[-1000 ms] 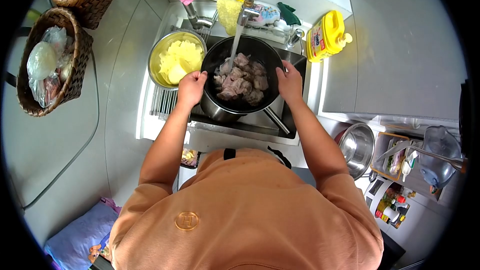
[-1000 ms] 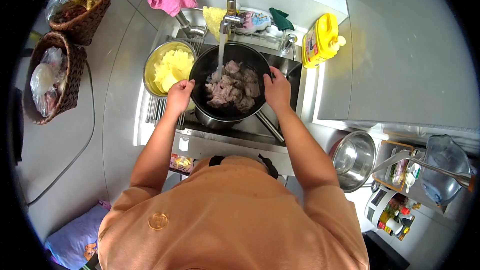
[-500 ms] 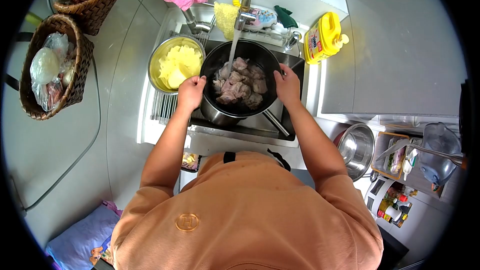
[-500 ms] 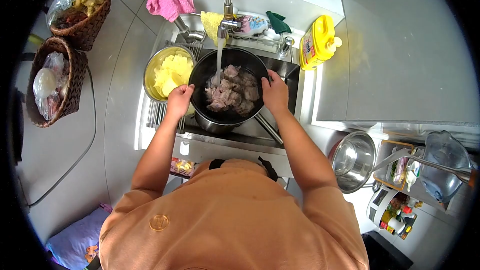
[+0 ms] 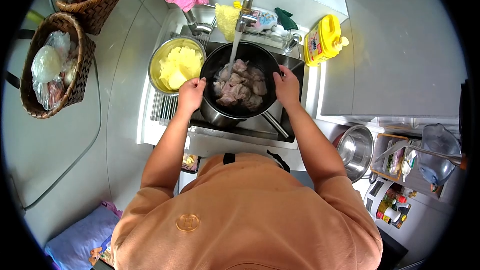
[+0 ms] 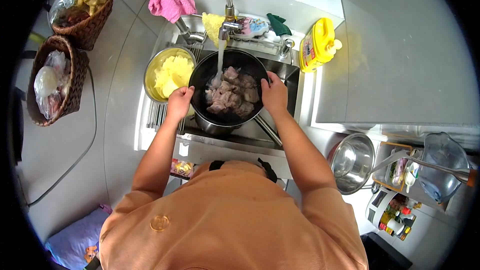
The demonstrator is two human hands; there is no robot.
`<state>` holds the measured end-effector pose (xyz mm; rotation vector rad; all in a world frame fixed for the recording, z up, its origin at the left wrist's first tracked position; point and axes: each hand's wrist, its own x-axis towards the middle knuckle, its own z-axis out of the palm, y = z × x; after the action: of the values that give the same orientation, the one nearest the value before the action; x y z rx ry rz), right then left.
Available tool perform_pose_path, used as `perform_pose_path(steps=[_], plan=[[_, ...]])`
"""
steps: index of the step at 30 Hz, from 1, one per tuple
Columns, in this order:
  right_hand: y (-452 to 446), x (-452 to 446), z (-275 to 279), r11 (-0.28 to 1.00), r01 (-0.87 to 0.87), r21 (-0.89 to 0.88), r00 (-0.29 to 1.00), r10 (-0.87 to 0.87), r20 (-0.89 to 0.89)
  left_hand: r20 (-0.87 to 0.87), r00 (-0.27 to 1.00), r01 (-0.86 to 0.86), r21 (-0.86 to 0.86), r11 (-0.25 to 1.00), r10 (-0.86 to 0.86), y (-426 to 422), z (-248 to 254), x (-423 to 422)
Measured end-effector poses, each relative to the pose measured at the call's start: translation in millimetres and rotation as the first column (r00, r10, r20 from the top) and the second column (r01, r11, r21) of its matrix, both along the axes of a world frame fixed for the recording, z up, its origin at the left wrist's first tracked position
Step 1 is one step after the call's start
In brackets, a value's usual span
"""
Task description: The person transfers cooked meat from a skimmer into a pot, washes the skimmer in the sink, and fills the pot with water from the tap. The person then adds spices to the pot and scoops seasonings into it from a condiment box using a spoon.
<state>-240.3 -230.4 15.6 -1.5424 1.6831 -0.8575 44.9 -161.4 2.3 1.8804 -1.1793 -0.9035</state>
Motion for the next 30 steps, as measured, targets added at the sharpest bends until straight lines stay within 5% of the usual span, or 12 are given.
perform_pose_path(steps=[30], plan=[[-3,-3,-9,1.0,-0.01,0.005,0.999,0.01,-0.04,-0.037,0.999,-0.014,-0.016,1.0,0.013,-1,-6,2]])
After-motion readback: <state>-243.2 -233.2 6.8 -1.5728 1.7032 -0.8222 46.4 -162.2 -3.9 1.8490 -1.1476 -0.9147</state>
